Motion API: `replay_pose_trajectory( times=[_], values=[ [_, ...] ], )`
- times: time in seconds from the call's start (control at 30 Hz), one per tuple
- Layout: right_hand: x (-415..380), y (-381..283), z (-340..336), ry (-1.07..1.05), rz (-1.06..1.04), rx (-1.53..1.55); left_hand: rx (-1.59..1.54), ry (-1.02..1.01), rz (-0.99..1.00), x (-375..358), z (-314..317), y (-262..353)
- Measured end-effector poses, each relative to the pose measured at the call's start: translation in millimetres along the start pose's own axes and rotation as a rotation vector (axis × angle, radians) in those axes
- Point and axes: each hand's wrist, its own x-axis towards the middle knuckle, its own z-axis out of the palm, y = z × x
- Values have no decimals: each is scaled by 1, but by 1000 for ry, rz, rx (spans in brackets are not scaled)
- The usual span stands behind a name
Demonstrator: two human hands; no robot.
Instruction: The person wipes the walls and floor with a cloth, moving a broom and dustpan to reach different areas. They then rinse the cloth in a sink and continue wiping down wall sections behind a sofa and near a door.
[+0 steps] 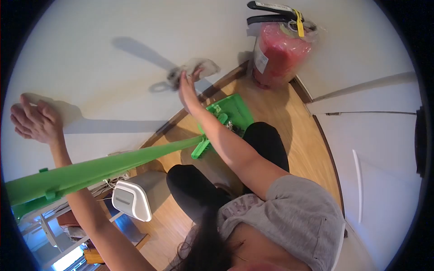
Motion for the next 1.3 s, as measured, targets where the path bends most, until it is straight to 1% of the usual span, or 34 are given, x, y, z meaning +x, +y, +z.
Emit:
replay_pose_trajectory(
  times=[0.03,0.07,0.13,0.17,0.23,0.27,0.3,0.33,0.4,0.43,0.47,0.57,0.6,0.67,0.7,0.77,0.83,0.87,0.9,0.93,1.0,1.03,1.1,1.13,1.2,1.23,1.3],
  values=[
    [-5,-20,4,47,-8,10,2,-2,0,-1,-1,0],
    [-4,-14,0,72,-37,-63,3,-13,-5,-1,-1,1],
    [9,14,-7,109,-103,-200,22,-24,-9,-1,0,-1],
    [19,32,-14,237,-166,-217,24,-23,-5,-1,0,-3],
    [76,133,-61,281,138,-171,28,-18,1,-3,0,-6],
    [91,138,-87,241,306,-106,38,-24,4,-3,0,-7],
    [91,119,-93,232,340,-96,47,-27,1,-3,0,-6],
    [87,105,-83,269,287,-133,55,-32,-9,-4,0,-5],
    [60,47,-29,386,32,-246,39,-19,-2,-2,-1,-2],
    [44,17,0,415,-94,-264,30,-15,5,-1,0,-1],
    [31,-9,19,408,-161,-253,41,-23,8,-1,0,-1],
    [24,-38,18,290,48,-143,53,-54,29,-4,-1,-4],
    [38,-27,10,389,134,-100,58,-56,24,-3,1,-3],
    [78,-2,-25,571,311,-23,81,-72,6,-3,-1,-2],
    [112,25,-49,645,230,130,83,-72,14,-4,0,-6],
    [160,63,-86,686,200,295,75,-44,43,0,1,-3],
    [182,90,-122,630,304,300,141,-71,67,-7,1,-12],
    [188,100,-138,604,355,301,210,-102,77,-16,3,-29],
    [188,103,-149,581,406,303,211,-103,80,-17,2,-29],
    [191,104,-154,604,444,298,213,-103,82,-17,2,-30],
    [163,87,-130,753,531,265,93,-35,61,0,-2,2],
    [143,77,-107,846,604,235,122,-43,67,-2,-1,-2],
    [99,78,-56,912,751,268,151,-48,65,-5,1,-9],
    [79,85,-36,884,796,322,149,-46,57,-6,1,-11],
    [73,152,-24,624,780,594,80,-23,11,-6,3,-9],
    [71,184,-19,487,783,711,94,-12,19,-6,2,-10],
    [57,140,-18,305,1028,694,100,-26,21,-9,-1,-20]
  ],
)
